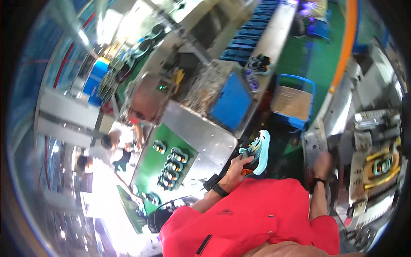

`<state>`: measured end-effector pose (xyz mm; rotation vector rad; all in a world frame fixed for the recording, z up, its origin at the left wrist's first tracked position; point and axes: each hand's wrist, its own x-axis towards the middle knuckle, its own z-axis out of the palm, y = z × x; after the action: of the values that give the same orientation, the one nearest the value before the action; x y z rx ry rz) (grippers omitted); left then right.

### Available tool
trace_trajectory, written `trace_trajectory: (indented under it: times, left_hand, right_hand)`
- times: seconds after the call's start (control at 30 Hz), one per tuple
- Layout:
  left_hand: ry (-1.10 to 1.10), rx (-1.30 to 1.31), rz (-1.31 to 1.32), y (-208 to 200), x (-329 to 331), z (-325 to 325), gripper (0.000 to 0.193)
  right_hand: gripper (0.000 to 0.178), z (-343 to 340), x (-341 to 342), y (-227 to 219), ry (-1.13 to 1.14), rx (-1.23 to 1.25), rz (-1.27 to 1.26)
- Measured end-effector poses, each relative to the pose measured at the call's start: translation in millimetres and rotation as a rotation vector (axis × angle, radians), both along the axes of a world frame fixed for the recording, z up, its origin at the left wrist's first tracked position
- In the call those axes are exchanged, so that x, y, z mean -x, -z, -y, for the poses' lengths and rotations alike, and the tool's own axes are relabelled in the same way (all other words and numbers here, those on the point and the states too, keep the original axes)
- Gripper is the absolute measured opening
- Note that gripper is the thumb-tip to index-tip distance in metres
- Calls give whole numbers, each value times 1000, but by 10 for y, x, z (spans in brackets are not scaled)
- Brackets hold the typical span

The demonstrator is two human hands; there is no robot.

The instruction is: Operating a shoe-pressing machine to assemble shoes and placing finished uppers on a conveyor belt.

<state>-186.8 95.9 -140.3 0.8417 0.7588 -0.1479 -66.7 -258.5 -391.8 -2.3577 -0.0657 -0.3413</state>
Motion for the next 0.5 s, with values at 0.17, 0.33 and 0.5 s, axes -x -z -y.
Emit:
trace_trajectory:
  times: [0.17,0.33,0.5]
  left_hand:
    - [-277,-29,-57,237,350,-587,26]
    - [-487,-18,-72,1025,833,-1763,19]
    - [-707,-234,-245,1110,835,-3005,24]
  right_hand:
    - [14,51,-242,27,63,101,34]
    - [17,-912,-1110,-1634,-111,-13,219]
    - [20,-2982,-1776,-3671,-537,-21,543]
